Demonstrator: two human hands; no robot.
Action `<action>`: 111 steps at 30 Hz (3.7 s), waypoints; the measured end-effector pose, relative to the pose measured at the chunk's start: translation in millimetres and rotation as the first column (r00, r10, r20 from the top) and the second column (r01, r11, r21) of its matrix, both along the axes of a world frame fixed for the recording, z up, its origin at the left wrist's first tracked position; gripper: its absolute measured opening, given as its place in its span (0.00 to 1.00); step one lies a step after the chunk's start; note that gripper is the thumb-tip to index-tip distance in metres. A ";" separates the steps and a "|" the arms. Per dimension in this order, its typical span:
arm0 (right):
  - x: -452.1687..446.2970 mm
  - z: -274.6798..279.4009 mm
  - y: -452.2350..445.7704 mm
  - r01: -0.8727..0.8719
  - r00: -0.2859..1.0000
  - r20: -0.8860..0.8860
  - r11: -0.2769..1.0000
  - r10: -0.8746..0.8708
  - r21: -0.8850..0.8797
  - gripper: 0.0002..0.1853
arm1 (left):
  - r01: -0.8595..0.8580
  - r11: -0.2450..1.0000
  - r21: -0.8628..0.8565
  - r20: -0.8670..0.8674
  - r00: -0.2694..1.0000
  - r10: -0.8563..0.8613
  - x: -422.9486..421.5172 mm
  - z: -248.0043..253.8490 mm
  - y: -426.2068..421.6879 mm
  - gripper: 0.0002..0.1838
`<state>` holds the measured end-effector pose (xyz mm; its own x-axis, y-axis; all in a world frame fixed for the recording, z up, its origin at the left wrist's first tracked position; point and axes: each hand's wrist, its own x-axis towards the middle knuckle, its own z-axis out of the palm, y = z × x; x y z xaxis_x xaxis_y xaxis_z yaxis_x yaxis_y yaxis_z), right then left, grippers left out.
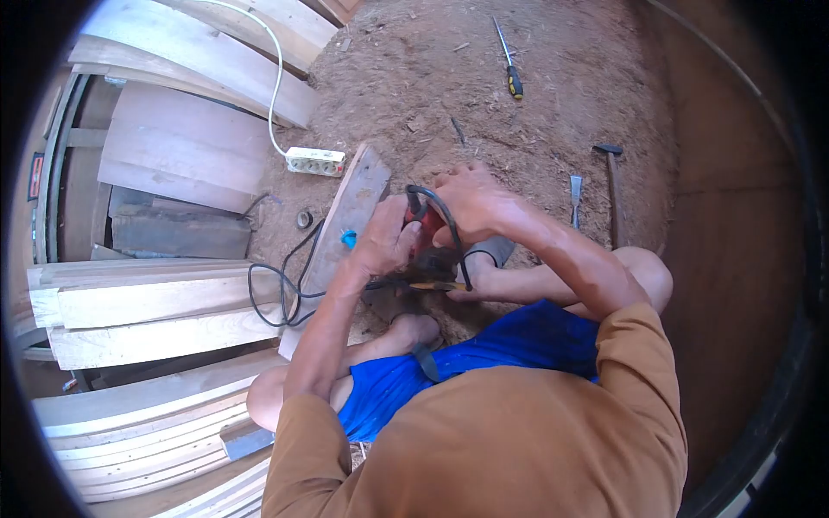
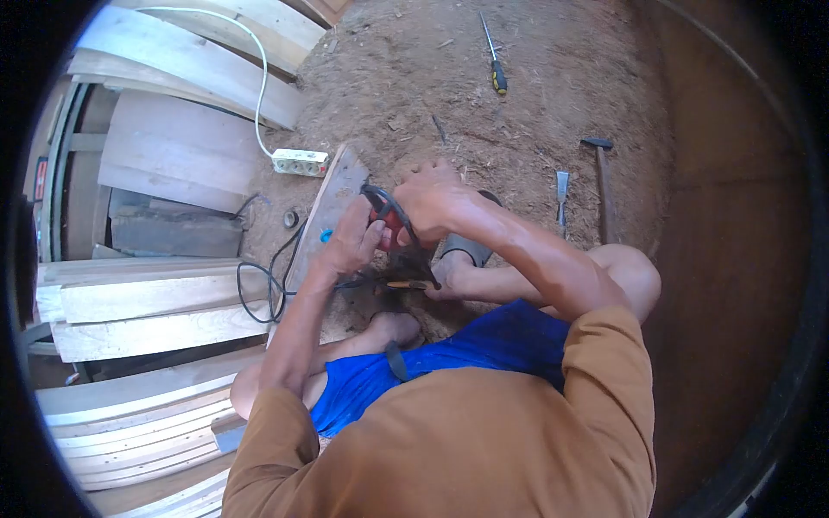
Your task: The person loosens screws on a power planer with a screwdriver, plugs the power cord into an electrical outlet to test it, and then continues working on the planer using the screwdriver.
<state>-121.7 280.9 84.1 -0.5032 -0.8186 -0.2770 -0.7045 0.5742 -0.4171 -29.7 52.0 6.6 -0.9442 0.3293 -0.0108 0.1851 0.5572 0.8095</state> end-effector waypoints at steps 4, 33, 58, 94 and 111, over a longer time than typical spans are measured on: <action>-3.7 -9.7 -9.2 -0.015 0.996 0.082 0.999 0.019 -0.049 0.22 | 0.010 0.999 0.041 0.011 1.000 -0.010 -1.9 7.4 7.2 0.19; -16.8 -58.2 116.9 0.593 0.796 0.013 0.785 -0.605 0.182 0.15 | -0.323 0.945 0.061 -0.025 0.945 0.325 51.3 -0.8 3.9 0.31; 47.9 -183.6 153.7 0.392 0.780 0.113 0.621 -0.616 0.678 0.17 | -0.511 0.654 0.558 0.437 0.851 0.293 74.2 0.0 -1.8 0.35; 30.3 -77.8 163.2 0.799 0.564 0.109 0.574 -0.819 0.178 0.23 | -0.521 0.650 0.553 0.274 0.850 0.449 65.6 -1.1 23.3 0.37; 163.6 11.0 66.5 0.569 0.822 0.383 0.635 -0.421 -0.523 0.24 | -0.435 0.828 0.354 0.087 0.897 0.434 58.9 -8.4 21.8 0.32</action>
<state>41.9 347.3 95.1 -0.8729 -0.4873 0.0240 -0.2428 0.3912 -0.8877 29.2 73.7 -1.8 -0.9908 -0.1329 0.0244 -0.0103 0.2544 0.9671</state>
